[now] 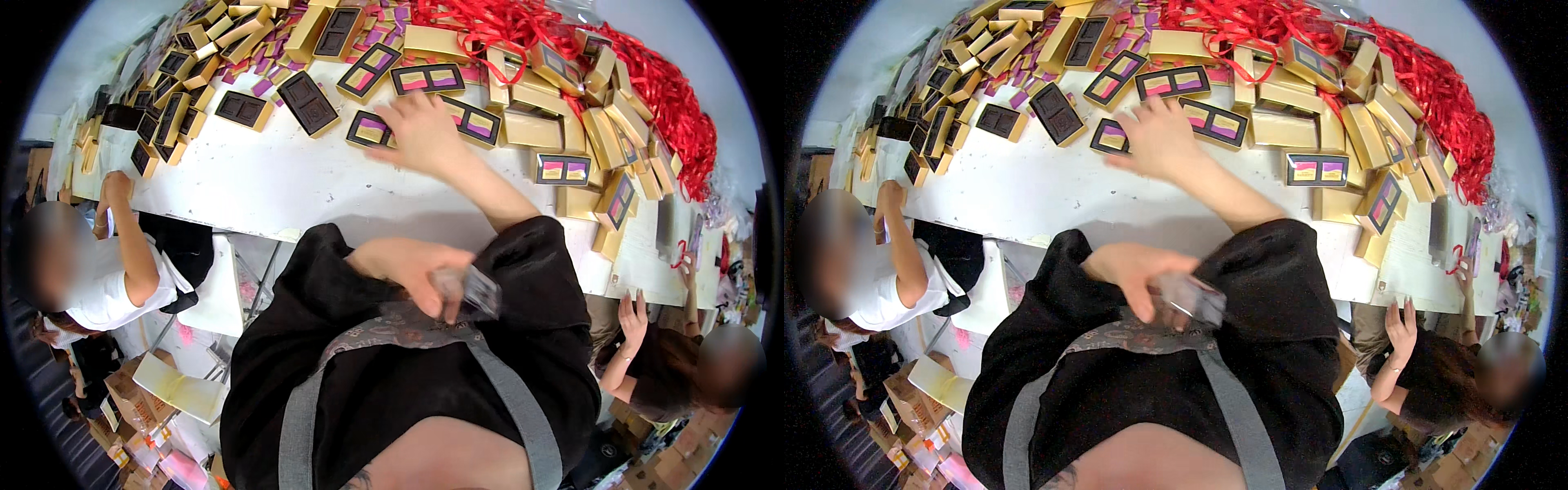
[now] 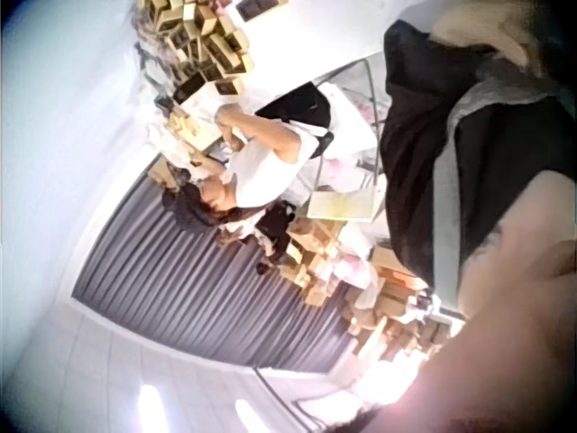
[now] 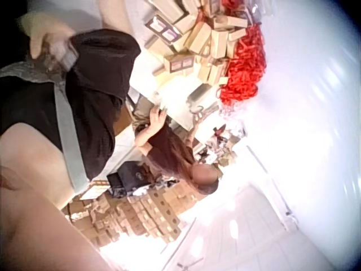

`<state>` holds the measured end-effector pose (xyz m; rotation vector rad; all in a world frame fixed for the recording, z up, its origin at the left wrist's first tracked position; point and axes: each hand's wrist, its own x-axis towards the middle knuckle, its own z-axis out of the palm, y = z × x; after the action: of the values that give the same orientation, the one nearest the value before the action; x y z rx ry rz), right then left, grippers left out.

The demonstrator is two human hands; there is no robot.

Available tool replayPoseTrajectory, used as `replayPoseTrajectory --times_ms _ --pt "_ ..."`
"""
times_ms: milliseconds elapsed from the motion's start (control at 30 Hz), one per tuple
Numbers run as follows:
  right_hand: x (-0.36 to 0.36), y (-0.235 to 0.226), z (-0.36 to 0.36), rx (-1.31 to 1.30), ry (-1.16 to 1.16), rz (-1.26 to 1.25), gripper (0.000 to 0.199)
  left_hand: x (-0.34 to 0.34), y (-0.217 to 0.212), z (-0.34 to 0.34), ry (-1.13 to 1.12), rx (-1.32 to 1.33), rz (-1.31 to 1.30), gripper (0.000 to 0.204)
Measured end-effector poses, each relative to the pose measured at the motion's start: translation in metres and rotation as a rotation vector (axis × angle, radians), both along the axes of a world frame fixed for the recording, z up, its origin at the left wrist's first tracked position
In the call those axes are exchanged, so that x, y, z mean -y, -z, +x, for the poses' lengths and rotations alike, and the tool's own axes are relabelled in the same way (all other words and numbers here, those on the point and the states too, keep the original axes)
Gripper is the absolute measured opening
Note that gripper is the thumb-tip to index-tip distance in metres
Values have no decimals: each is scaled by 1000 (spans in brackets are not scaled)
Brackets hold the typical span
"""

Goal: The person assembles makeup compacts by placing colored inserts into black trays and then inserting the trays into gold boxes. They handle the components one at a time, arranging them on a table with other materials like red ribbons.

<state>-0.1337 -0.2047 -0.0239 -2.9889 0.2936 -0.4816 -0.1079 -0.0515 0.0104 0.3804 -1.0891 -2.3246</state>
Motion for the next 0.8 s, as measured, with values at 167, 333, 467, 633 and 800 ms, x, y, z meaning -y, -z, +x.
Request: replayPoseTrajectory --times_ms 167,333,467,633,800 --pt "-57 6 -59 -49 126 181 62 -58 3 70 -1171 -252 -23 95" --pt "-90 -32 -115 141 -76 849 59 -37 18 121 -1749 -662 234 83" --pt "-99 -32 -111 287 -34 908 54 -16 27 98 -1653 -831 319 78" --pt "-96 -14 -84 538 116 743 50 4 28 74 -1892 -575 212 73" --pt "-86 -12 -66 527 130 791 51 15 9 86 -2013 -324 100 72"
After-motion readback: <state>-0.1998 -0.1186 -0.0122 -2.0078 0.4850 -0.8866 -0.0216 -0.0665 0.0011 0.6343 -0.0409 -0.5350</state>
